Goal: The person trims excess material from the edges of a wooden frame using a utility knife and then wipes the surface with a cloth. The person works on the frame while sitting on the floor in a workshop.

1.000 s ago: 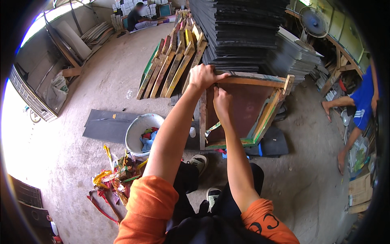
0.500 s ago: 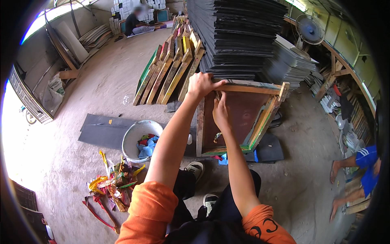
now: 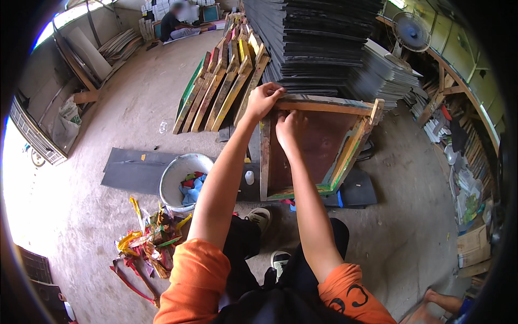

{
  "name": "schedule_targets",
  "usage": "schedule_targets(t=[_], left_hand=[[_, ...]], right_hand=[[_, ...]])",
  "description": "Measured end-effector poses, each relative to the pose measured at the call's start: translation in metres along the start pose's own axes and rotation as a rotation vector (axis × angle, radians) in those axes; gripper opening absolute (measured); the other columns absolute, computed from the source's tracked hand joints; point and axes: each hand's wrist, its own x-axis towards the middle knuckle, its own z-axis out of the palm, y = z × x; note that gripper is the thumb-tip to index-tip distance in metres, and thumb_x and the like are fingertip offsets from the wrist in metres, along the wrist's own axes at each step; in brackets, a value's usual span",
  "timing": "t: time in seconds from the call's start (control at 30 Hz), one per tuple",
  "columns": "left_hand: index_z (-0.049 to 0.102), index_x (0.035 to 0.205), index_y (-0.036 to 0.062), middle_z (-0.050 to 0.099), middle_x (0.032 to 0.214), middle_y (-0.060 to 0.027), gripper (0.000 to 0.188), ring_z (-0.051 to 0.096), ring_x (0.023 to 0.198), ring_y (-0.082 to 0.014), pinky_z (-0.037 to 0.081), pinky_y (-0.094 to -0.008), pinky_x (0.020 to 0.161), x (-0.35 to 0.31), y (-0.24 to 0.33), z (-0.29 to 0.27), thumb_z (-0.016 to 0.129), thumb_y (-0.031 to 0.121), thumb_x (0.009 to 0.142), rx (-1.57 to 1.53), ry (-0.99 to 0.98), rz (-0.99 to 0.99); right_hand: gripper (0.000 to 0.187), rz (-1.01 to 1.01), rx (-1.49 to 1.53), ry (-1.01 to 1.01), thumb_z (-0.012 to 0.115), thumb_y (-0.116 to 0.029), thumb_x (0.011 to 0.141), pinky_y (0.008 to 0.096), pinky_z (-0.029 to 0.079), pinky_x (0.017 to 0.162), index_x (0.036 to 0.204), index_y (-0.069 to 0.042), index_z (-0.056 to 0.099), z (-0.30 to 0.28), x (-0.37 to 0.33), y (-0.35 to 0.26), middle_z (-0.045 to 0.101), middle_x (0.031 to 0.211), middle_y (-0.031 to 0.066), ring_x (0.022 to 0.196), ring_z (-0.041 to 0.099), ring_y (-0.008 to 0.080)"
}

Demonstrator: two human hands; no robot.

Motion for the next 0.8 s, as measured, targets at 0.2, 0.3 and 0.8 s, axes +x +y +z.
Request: schedule_targets(t=[0.2, 0.3, 0.8], left_hand=[[0.064, 0.076, -0.0005, 0.064, 0.072, -0.0070, 0.028, 0.058, 0.066, -0.0093, 0.046, -0.0236, 0.064, -0.013, 0.015, 0.020, 0.070, 0.027, 0.074, -0.166, 0.248, 0.061], [0.063, 0.075, -0.0003, 0.064, 0.070, -0.0084, 0.028, 0.062, 0.067, -0.0137, 0.048, -0.0262, 0.065, -0.019, 0.012, 0.017, 0.074, 0.025, 0.070, 0.015, 0.322, 0.216], [0.064, 0.070, -0.0006, 0.062, 0.066, -0.0186, 0.032, 0.062, 0.064, -0.0325, 0.048, -0.0371, 0.063, 0.019, -0.011, 0.044, 0.056, 0.030, 0.076, 0.270, 0.546, -0.012]], right_hand=[[0.039, 0.159, 0.437, -0.047, 0.046, -0.020, 0.083, 0.0441, 0.044, 0.078, 0.106, 0.012, 0.048, 0.030, 0.026, 0.038, 0.056, 0.095, 0.0322, 0.089, 0.057, 0.0412], [0.037, 0.011, 0.223, -0.152, 0.042, -0.025, 0.086, 0.0475, 0.045, 0.068, 0.102, 0.008, 0.049, 0.016, 0.023, 0.035, 0.059, 0.084, 0.0293, 0.076, 0.059, 0.0427], [0.020, -0.012, 0.129, -0.080, 0.046, -0.017, 0.086, 0.0481, 0.045, 0.055, 0.081, -0.001, 0.057, 0.010, 0.020, 0.017, 0.057, 0.067, 0.0249, 0.064, 0.058, 0.0415]])
